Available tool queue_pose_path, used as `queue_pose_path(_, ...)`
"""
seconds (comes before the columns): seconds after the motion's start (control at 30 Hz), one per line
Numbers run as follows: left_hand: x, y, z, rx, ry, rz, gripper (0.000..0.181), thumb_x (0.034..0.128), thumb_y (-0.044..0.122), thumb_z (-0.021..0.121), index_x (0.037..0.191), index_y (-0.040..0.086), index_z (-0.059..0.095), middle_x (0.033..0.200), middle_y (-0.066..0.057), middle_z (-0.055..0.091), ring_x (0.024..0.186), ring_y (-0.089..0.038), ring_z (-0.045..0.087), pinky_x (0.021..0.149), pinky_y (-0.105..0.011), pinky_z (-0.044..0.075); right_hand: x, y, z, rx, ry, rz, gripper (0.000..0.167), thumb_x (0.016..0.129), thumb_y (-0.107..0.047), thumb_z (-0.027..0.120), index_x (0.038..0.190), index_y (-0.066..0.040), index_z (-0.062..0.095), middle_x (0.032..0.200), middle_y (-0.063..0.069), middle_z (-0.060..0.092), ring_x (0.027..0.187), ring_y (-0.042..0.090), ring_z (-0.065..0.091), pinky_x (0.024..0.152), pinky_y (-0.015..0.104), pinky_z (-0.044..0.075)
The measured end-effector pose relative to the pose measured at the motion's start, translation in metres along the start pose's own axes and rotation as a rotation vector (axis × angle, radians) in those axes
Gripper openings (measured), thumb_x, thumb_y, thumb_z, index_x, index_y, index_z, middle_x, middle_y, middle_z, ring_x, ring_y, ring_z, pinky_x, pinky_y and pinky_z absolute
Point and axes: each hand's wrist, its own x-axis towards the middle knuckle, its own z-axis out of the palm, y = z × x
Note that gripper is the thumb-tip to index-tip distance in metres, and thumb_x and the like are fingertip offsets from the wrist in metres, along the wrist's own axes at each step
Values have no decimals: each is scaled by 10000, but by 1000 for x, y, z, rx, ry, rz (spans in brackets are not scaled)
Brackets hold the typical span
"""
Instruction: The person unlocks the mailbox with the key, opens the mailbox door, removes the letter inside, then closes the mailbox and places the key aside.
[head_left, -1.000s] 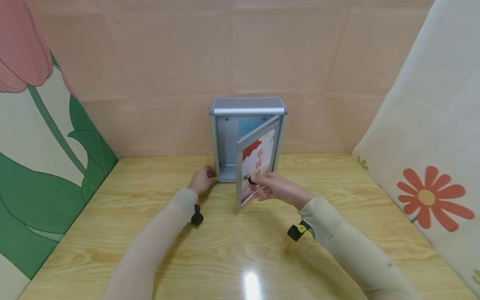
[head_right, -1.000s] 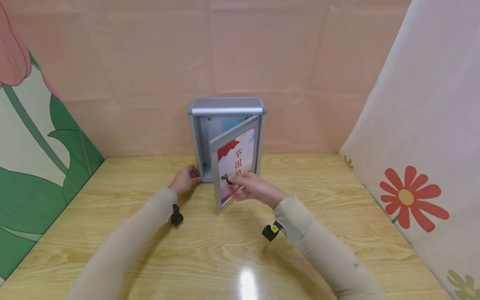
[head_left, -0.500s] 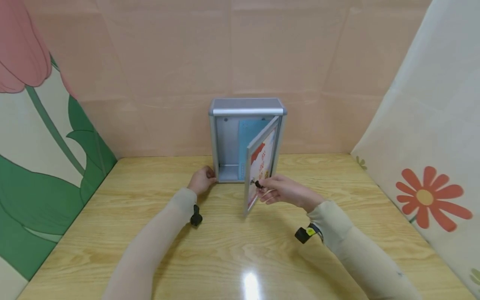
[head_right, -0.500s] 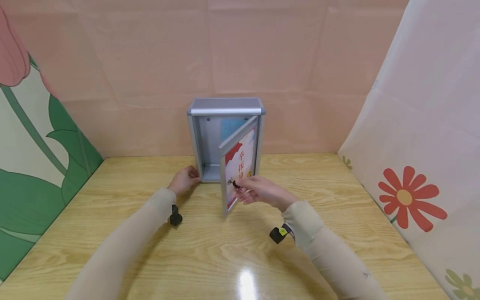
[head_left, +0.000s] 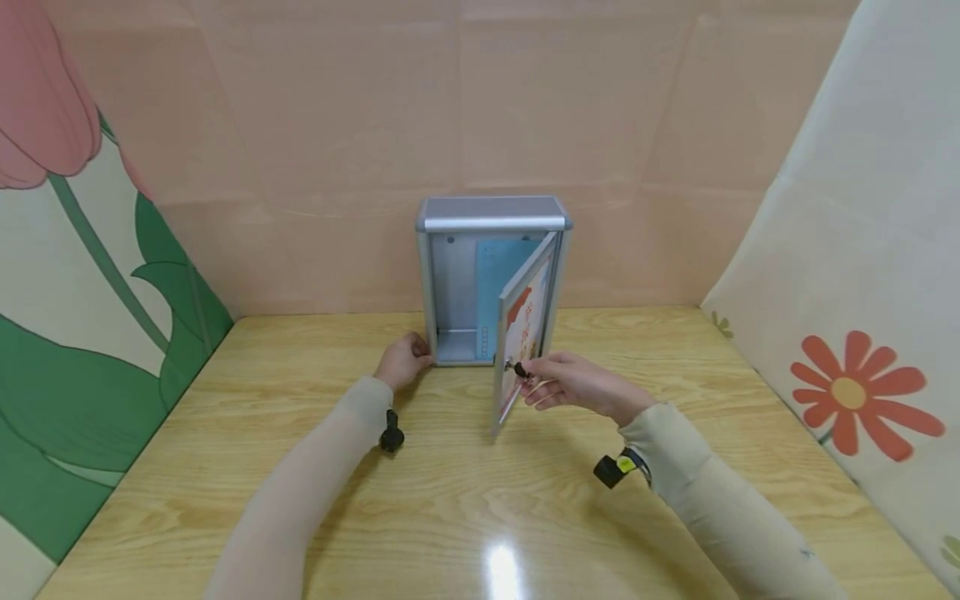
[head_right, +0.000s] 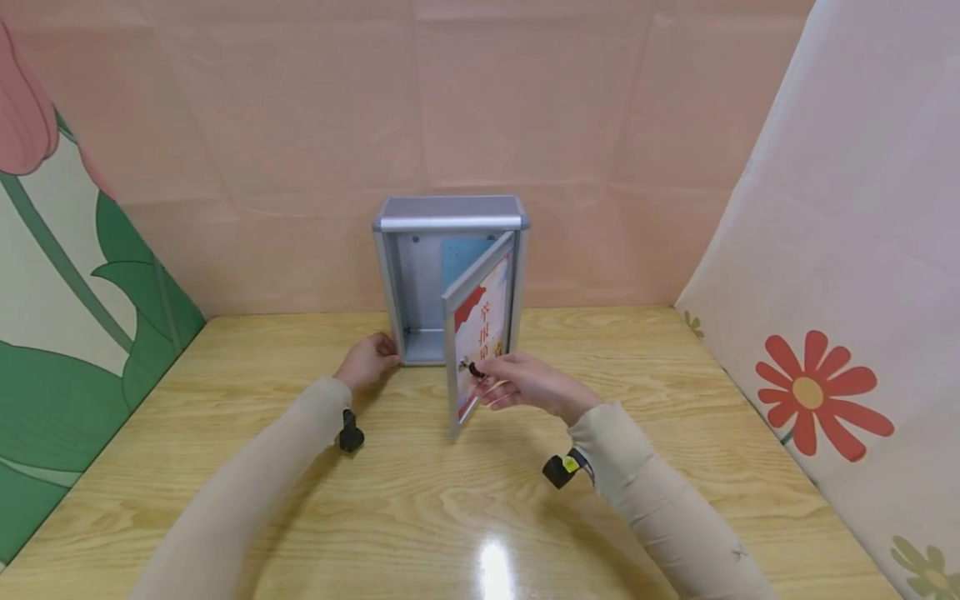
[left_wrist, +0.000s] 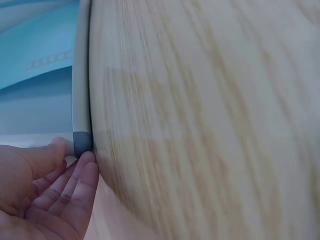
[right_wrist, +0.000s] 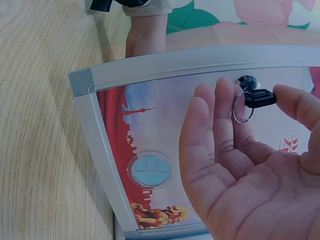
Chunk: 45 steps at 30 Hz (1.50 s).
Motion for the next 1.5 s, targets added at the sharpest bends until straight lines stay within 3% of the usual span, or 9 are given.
queue_pose_path(0.13, 4, -4, 1, -19, 5, 58, 188, 895, 157, 691, 983, 19, 599, 936, -124, 655, 874, -242, 618, 783, -345, 511, -1, 0, 0, -3, 3, 2, 480, 1024, -274, 468, 1218, 164, 493, 948, 52, 675, 821, 120, 669, 778, 279, 560)
queue_pose_path(0.3, 2, 4, -7, 38, -66, 41, 188, 895, 174, 683, 969, 14, 618, 882, -98, 657, 718, -180, 612, 728, -313, 519, -2, 1, -1, -3, 0, 3, 475, 1020, -271, 474, 1214, 162, 498, 946, 51, 672, 822, 120, 669, 777, 280, 560)
queue_pose_path(0.33, 1, 10, -11, 81, -114, 2, 167, 910, 151, 657, 959, -7, 629, 866, -111, 660, 685, -183, 606, 722, -329, 521, -2, 1, -1, -3, -2, 2, 474, 1021, -273, 474, 1212, 161, 501, 942, 47, 672, 822, 118, 669, 778, 281, 560)
queue_pose_path(0.5, -4, 44, -27, 270, -322, 61, 232, 946, 150, 592, 751, 29, 618, 660, -45, 576, 534, -105, 449, 561, -247, 411, -3, 1, -2, -2, -12, 2, 485, 1025, -281, 465, 1221, 162, 498, 935, 37, 670, 824, 115, 668, 785, 282, 559)
queue_pose_path(0.63, -7, 78, -33, 271, -403, 168, 178, 966, 195, 577, 923, 40, 653, 834, -60, 637, 686, -141, 546, 636, -269, 463, -4, 1, -2, 2, -17, 0, 482, 1025, -284, 465, 1220, 155, 506, 942, 39, 674, 828, 119, 670, 783, 282, 561)
queue_pose_path(0.77, -3, 100, -29, 188, -314, 203, 356, 991, 247, 548, 1245, -3, 556, 1161, -139, 628, 1041, -248, 605, 895, -368, 507, -4, 1, -2, 11, -19, 2, 467, 1027, -279, 462, 1207, 150, 510, 932, 39, 678, 817, 118, 670, 771, 277, 562)
queue_pose_path(1.0, 14, 107, -9, 48, -129, 108, 600, 1016, 281, 490, 1487, -11, 261, 1488, -209, 388, 1360, -337, 403, 1098, -458, 369, -5, 2, -1, 27, -17, 1, 381, 1022, -271, 470, 1130, 79, 576, 912, 40, 680, 799, 118, 669, 755, 276, 563)
queue_pose_path(1.27, 33, 104, 13, -198, 3, 31, 488, 1022, 213, 439, 1478, 76, 333, 1437, -138, 472, 1311, -277, 467, 1057, -433, 419, -7, 0, -1, 17, -18, -6, 335, 1024, -263, 465, 1082, 30, 616, 913, 35, 685, 806, 119, 670, 766, 275, 561)
queue_pose_path(1.5, 40, 99, 32, -340, 185, 39, 367, 1006, 157, 477, 1358, 64, 523, 1283, -136, 597, 1154, -260, 566, 968, -411, 470, -10, -1, 0, 15, -10, 0, 464, 1031, -253, 445, 1205, 171, 512, 921, 35, 682, 811, 120, 670, 766, 277, 561)
